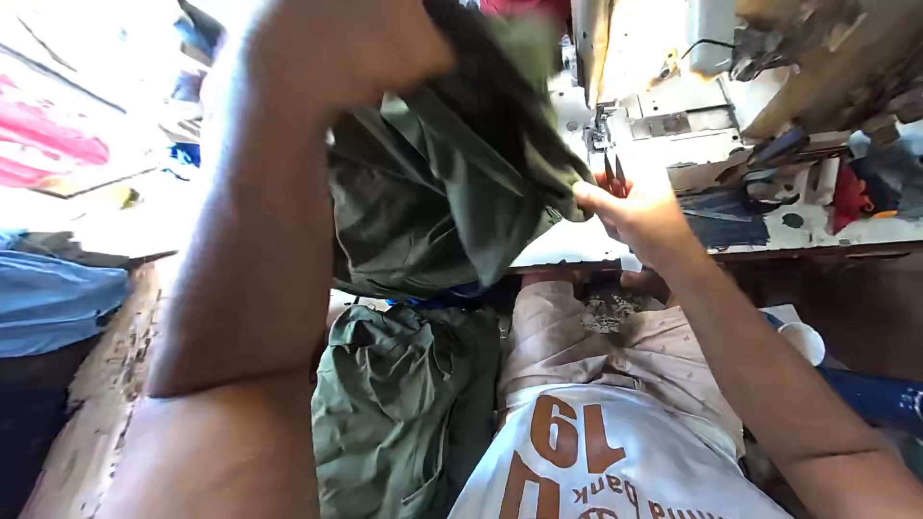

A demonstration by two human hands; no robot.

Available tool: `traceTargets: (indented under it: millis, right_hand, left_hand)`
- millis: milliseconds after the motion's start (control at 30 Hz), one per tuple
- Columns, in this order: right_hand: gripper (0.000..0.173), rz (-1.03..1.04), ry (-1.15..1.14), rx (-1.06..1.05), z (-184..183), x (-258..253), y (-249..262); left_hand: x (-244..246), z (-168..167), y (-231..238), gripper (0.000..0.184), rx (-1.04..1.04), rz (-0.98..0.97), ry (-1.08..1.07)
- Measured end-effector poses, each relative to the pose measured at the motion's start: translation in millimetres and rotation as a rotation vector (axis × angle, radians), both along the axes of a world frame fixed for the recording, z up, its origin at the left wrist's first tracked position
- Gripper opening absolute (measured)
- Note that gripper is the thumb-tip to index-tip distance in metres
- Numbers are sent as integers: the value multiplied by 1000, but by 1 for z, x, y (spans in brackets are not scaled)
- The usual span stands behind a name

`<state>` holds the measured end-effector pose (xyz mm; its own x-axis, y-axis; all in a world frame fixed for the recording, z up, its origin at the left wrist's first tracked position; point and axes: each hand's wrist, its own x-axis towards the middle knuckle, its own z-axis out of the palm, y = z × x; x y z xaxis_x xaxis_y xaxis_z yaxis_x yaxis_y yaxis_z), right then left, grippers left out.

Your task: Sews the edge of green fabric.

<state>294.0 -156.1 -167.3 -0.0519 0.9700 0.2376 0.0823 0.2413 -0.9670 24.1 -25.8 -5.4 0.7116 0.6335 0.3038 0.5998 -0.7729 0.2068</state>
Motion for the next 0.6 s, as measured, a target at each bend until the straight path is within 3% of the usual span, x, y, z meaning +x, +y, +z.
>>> traceTargets:
  millis: [100, 167, 233, 333, 467, 600]
  right_hand:
    - [16, -88, -3, -12, -59, 18, -14]
    - [24, -98, 5, 14, -77, 23, -15]
    - [21, -116, 11, 11, -83, 25, -16]
    - [12, -148, 1, 9, -83, 27, -14]
    - [9, -144, -42, 38, -75, 27, -15]
    - [7, -152, -16, 70, -79, 31, 1]
  left_hand:
    - [27, -42, -9, 46, -309, -162, 142]
    - [30, -73, -3, 43, -415, -302, 69]
    - [36, -87, -3, 31, -479, -311, -12]
    - [49, -98, -2, 11, -425, -186, -118]
    - [68, -114, -2, 15, -219, 47, -184]
    - [95, -136, -10, 18, -229, 109, -343]
